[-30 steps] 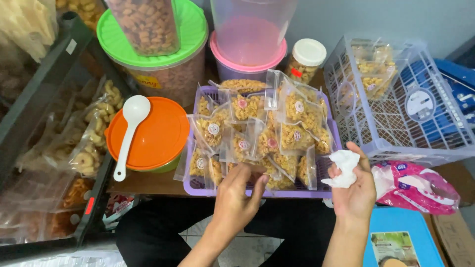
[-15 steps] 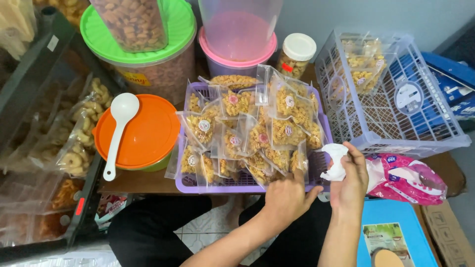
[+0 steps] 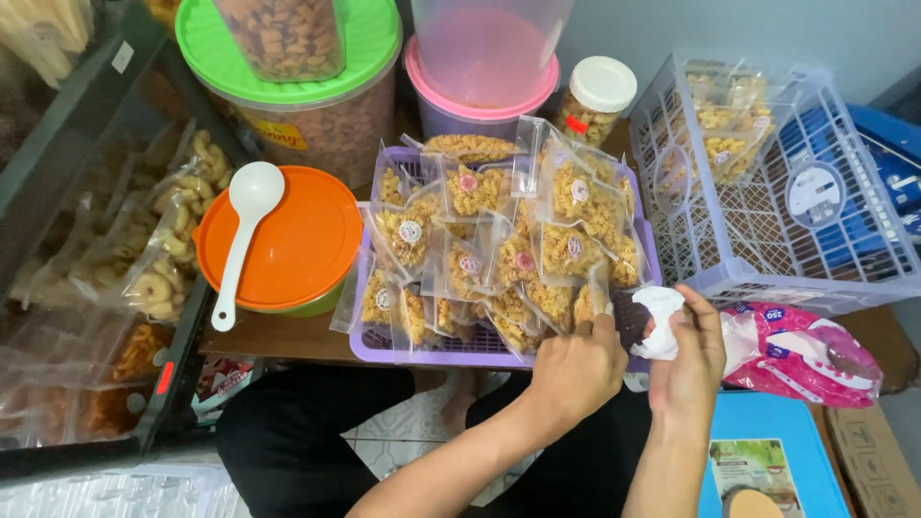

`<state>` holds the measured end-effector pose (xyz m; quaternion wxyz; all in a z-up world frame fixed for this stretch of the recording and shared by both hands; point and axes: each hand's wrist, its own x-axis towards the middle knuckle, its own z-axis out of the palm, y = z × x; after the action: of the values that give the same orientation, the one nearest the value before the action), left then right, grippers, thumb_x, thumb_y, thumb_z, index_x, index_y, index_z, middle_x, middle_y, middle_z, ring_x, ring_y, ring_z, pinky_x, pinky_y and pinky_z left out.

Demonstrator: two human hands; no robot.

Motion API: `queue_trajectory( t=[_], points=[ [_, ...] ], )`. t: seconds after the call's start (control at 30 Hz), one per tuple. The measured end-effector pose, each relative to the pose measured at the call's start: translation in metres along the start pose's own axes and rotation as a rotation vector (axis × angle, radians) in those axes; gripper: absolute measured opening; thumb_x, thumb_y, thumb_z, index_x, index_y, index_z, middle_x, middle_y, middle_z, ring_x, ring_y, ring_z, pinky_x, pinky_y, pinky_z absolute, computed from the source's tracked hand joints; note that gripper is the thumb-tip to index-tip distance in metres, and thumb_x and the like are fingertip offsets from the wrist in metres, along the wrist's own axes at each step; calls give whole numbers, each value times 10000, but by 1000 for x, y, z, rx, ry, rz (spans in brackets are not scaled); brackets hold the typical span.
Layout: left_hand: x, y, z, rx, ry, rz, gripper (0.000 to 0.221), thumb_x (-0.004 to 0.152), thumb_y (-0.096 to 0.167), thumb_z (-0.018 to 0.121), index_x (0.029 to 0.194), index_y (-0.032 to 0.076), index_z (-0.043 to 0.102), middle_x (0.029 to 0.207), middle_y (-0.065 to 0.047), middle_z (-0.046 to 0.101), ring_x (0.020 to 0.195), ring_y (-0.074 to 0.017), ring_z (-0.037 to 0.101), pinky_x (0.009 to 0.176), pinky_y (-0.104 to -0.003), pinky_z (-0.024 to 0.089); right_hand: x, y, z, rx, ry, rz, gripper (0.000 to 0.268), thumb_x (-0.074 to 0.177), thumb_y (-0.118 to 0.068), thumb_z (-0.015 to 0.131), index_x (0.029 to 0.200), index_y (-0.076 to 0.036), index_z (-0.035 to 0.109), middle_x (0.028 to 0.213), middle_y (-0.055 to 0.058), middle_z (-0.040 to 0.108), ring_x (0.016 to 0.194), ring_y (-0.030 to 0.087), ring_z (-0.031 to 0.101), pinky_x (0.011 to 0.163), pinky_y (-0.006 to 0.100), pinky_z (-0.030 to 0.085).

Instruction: The person is wiping down individual plastic-wrapped food packets with a cloth and organizing them into a purple plastic basket.

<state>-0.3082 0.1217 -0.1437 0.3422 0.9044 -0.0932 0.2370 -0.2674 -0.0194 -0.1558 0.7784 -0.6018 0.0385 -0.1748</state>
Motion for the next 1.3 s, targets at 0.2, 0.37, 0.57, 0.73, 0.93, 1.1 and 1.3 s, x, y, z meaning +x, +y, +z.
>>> queue_trajectory(
  t=[0.2,0.37,0.57,0.73,0.93,1.1,1.3],
  points=[
    [10,13,-44,13,192,-18,154,891,238,582,781,131,571,609,-48,587,478,-294,681,422,-385,547,-8,1,7,-61,-31,-75,353,998,-65,602,1346,-11,579,1082,52,571,931,128,637,821,254,567],
    [13,10,-63,-70,218,-78,233,919,265,568,736,121,551,543,-61,564,432,-319,654,404,-397,519,-11,9,21,-118,-91,-64,339,999,-76,623,1333,-23,602,1085,19,606,966,85,623,856,229,539],
    [9,7,-93,-203,121,-68,205,1004,195,519,859,49,518,558,-114,527,382,-336,540,339,-446,376,-11,7,24,-111,-138,90,382,957,-167,661,1318,-61,603,1236,89,656,1091,163,637,929,258,515],
    [10,-2,-133,-264,78,-77,246,1012,164,539,784,83,499,516,-47,473,342,-213,454,337,-391,336,-12,7,28,-66,-136,65,361,952,-159,677,1301,-85,617,1217,70,657,1082,156,632,916,256,510],
    [10,-29,-149,-640,-70,-101,480,1057,472,382,914,74,607,997,-45,410,1018,-202,473,918,-382,498,-33,-5,59,-87,-126,-58,267,925,-143,747,1167,-93,644,1130,57,716,972,106,664,836,219,539],
    [1,-51,-137,-922,94,-215,302,1060,331,490,819,149,488,1133,-68,557,1199,-193,540,1016,-358,419,-58,-48,101,-464,-261,-543,132,1045,-72,586,1142,-22,661,1227,151,687,1227,283,658,1136,403,520],
    [-4,-62,-124,-1185,127,-295,236,1073,255,466,946,86,572,1260,-121,632,1035,-186,639,855,-367,652,-80,-39,117,-668,-515,-813,412,1024,38,564,1422,-66,547,1512,117,568,1478,299,489,1347,522,260]
  ],
)
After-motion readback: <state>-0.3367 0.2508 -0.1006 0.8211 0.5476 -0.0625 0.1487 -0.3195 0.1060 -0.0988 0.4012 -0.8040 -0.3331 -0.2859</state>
